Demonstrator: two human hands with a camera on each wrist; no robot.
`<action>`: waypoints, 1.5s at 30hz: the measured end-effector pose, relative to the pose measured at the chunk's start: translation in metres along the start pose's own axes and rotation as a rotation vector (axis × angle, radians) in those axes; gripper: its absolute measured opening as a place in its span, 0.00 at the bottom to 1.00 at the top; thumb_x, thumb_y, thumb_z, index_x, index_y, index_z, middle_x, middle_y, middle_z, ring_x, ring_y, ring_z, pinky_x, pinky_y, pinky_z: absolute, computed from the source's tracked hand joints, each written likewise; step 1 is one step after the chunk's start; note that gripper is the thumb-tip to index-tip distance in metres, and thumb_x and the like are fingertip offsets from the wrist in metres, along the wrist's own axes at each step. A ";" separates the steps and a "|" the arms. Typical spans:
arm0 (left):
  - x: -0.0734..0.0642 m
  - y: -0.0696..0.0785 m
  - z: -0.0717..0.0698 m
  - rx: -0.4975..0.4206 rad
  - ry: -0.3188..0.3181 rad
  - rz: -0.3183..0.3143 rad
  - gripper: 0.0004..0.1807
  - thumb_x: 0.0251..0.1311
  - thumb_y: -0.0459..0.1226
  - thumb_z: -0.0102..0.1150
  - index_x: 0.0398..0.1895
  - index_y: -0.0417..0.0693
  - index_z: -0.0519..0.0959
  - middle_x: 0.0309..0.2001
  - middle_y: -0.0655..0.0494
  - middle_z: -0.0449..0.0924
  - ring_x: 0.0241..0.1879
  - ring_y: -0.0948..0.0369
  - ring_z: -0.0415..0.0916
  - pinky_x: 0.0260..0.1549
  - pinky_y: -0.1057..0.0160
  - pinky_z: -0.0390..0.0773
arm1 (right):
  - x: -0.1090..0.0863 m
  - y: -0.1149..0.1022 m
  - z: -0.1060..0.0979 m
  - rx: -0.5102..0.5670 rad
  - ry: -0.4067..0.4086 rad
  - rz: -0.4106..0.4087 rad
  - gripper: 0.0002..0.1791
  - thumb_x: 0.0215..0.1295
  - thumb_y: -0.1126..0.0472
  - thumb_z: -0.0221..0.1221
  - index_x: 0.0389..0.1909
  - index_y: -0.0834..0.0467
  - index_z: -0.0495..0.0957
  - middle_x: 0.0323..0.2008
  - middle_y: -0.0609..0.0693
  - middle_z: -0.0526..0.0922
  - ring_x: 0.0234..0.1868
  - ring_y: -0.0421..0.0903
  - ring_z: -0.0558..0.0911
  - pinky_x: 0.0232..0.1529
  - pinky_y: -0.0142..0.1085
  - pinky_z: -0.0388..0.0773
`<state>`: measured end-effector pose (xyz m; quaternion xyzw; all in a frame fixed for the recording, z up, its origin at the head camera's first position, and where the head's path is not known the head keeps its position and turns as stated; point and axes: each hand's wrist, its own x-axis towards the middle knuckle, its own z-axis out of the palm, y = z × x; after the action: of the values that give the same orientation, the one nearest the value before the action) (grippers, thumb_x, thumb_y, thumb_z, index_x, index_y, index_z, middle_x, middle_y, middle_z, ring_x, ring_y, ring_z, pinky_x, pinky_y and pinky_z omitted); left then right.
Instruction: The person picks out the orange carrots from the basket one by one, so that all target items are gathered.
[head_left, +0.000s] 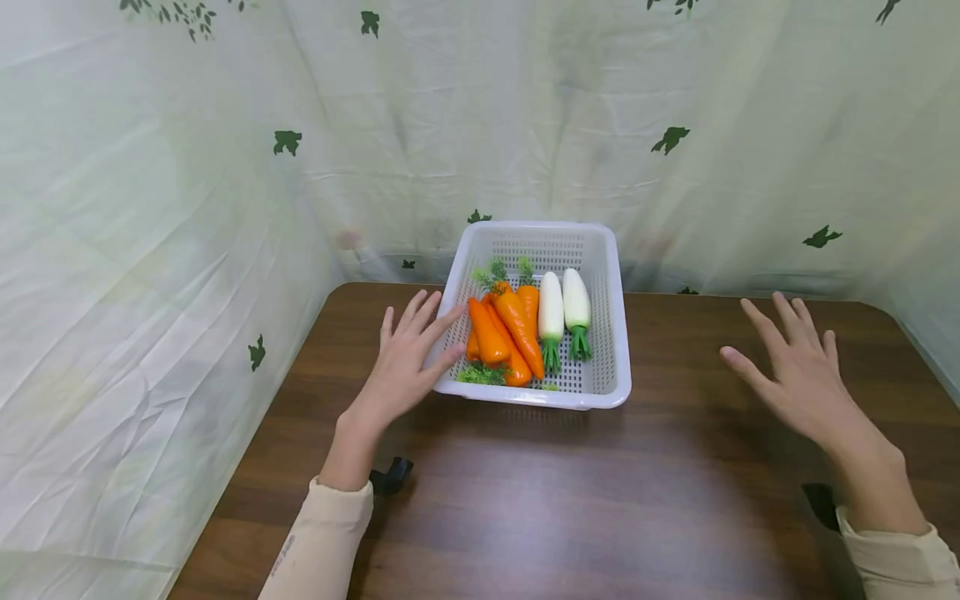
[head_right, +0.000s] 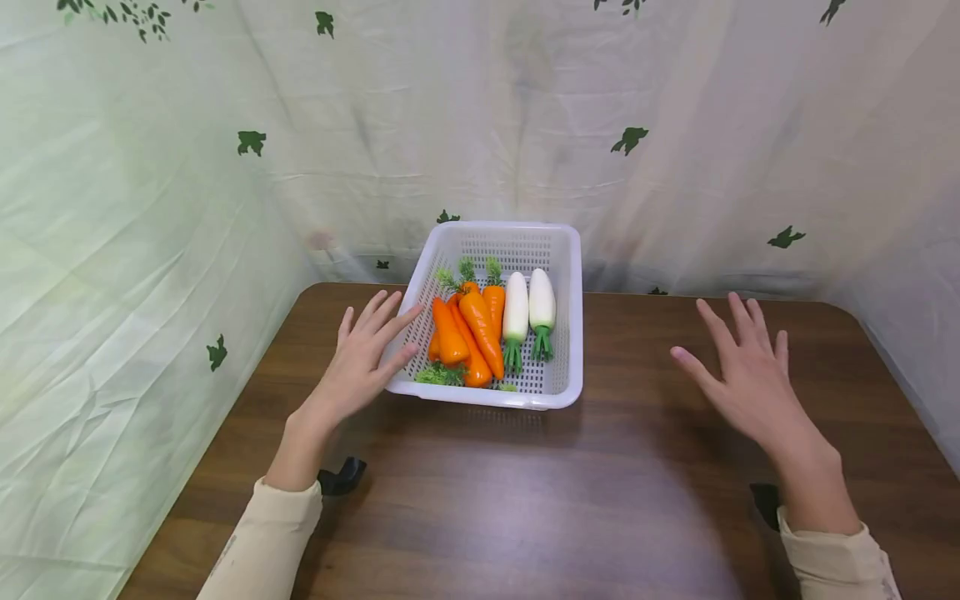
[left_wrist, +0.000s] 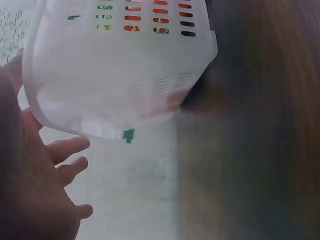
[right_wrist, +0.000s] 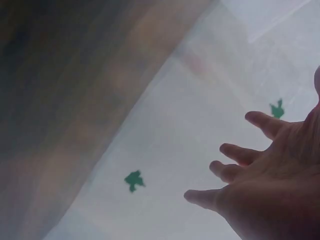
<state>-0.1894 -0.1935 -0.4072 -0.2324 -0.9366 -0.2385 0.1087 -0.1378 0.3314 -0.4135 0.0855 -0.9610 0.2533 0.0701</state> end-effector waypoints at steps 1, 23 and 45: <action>0.000 -0.003 0.001 -0.039 0.006 -0.007 0.32 0.76 0.59 0.51 0.79 0.63 0.69 0.84 0.50 0.55 0.85 0.46 0.43 0.75 0.25 0.35 | 0.002 -0.003 0.001 0.007 -0.002 -0.004 0.43 0.81 0.43 0.53 0.87 0.47 0.44 0.86 0.62 0.32 0.85 0.62 0.27 0.72 0.74 0.16; -0.003 -0.027 0.021 -0.560 0.045 -0.129 0.27 0.79 0.42 0.55 0.79 0.62 0.70 0.79 0.58 0.67 0.75 0.52 0.66 0.74 0.40 0.66 | 0.032 -0.056 0.007 0.215 -0.064 0.034 0.38 0.84 0.41 0.45 0.87 0.44 0.44 0.86 0.59 0.43 0.83 0.69 0.48 0.71 0.76 0.50; -0.007 -0.025 0.022 -0.520 0.068 -0.139 0.27 0.77 0.44 0.56 0.78 0.61 0.71 0.78 0.54 0.68 0.74 0.49 0.68 0.73 0.38 0.67 | 0.061 -0.148 0.030 0.635 -0.150 0.062 0.39 0.84 0.37 0.40 0.86 0.52 0.50 0.82 0.60 0.58 0.80 0.66 0.59 0.74 0.72 0.55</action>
<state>-0.1978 -0.2046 -0.4383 -0.1798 -0.8534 -0.4857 0.0600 -0.1700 0.1822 -0.3580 0.0922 -0.8387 0.5354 -0.0388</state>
